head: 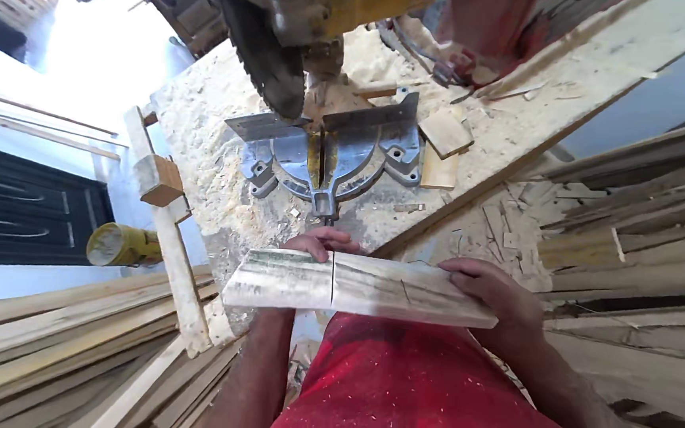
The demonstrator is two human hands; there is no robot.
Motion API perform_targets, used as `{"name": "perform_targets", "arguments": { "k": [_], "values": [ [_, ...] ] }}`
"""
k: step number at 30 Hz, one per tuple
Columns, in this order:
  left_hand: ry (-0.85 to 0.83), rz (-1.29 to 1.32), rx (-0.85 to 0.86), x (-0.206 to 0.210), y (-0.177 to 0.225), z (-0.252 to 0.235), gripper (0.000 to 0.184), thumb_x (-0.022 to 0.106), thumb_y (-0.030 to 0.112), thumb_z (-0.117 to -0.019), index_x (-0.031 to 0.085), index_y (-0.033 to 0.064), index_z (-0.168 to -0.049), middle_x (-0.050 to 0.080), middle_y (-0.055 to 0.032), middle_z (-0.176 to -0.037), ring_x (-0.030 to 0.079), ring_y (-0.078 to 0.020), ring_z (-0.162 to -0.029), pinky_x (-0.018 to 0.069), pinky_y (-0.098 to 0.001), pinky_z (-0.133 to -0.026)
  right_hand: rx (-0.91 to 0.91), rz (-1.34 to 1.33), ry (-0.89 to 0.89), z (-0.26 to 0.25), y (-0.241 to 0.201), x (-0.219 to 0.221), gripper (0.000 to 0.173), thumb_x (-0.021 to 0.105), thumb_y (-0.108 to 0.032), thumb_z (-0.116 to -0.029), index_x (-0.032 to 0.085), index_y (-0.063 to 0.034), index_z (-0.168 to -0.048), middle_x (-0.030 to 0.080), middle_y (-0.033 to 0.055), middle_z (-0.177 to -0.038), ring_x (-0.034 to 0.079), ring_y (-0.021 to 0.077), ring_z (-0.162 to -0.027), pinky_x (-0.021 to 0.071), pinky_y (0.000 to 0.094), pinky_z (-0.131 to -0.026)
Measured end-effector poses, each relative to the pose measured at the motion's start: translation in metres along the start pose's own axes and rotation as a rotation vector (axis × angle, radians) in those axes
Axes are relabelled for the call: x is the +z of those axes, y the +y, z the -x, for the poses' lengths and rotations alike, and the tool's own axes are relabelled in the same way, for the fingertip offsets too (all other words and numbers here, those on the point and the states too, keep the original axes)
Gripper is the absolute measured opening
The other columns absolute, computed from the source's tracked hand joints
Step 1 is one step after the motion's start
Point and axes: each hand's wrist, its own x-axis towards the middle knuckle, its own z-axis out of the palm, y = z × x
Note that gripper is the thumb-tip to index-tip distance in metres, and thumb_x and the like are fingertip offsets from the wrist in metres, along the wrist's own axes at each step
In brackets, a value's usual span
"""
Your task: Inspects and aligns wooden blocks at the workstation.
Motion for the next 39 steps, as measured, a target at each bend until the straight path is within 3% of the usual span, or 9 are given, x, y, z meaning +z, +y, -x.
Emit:
{"name": "perform_targets", "arguments": {
  "k": [3,6,11,21,28,39],
  "values": [
    [-0.115,0.001,0.019,-0.006,0.006,-0.006,0.024,0.060,0.013,-0.1010,0.075,0.0168,-0.120,0.061,-0.0143,-0.142,0.065,-0.0359,-0.124,0.0564,-0.0472,-0.103,-0.060,0.057,0.003,0.002,-0.002,-0.001,0.012,0.067,-0.013,-0.0950,0.066,-0.0114,-0.107,0.069,0.0079,-0.127,0.070,0.0192,-0.113,0.0622,0.0384,-0.092],
    [-0.049,-0.039,0.109,0.000,0.000,-0.001,0.022,0.061,0.014,-0.1009,0.074,0.0138,-0.118,0.064,-0.0191,-0.136,0.069,-0.0387,-0.115,0.0599,-0.0484,-0.097,-0.103,0.091,-0.007,0.003,-0.002,-0.001,0.015,0.067,-0.012,-0.0946,0.063,-0.0113,-0.109,0.067,0.0088,-0.132,0.068,0.0218,-0.117,0.0611,0.0411,-0.094],
    [-0.049,-0.014,0.114,-0.003,-0.005,0.004,0.023,0.059,0.017,-0.1024,0.074,0.0156,-0.120,0.064,-0.0188,-0.137,0.068,-0.0393,-0.117,0.0591,-0.0496,-0.098,-0.139,0.119,-0.003,-0.001,-0.002,0.001,0.021,0.067,-0.011,-0.0941,0.061,-0.0114,-0.114,0.065,0.0105,-0.134,0.067,0.0238,-0.120,0.0603,0.0430,-0.097],
    [-0.075,-0.029,0.080,-0.015,0.000,0.005,0.024,0.059,0.024,-0.1027,0.074,0.0174,-0.120,0.064,-0.0168,-0.138,0.066,-0.0379,-0.120,0.0577,-0.0480,-0.101,-0.158,0.102,-0.028,-0.007,-0.004,0.008,0.017,0.068,-0.009,-0.0943,0.061,-0.0077,-0.110,0.063,0.0127,-0.136,0.065,0.0242,-0.123,0.0595,0.0416,-0.099],
    [-0.061,-0.006,0.071,-0.022,-0.005,0.011,0.022,0.059,0.019,-0.1020,0.074,0.0165,-0.118,0.065,-0.0171,-0.136,0.066,-0.0397,-0.121,0.0573,-0.0498,-0.101,-0.146,0.098,-0.024,-0.009,-0.003,0.011,0.014,0.070,-0.008,-0.0917,0.063,-0.0052,-0.103,0.064,0.0148,-0.133,0.065,0.0253,-0.121,0.0591,0.0415,-0.100],
    [-0.079,0.052,0.036,-0.031,-0.010,0.015,0.023,0.058,0.014,-0.1017,0.075,0.0151,-0.118,0.064,-0.0172,-0.138,0.065,-0.0405,-0.123,0.0560,-0.0513,-0.103,-0.116,0.123,-0.051,-0.011,-0.003,0.013,0.014,0.069,-0.009,-0.0925,0.064,-0.0058,-0.105,0.063,0.0138,-0.133,0.065,0.0244,-0.121,0.0600,0.0413,-0.098]
  ]
}}
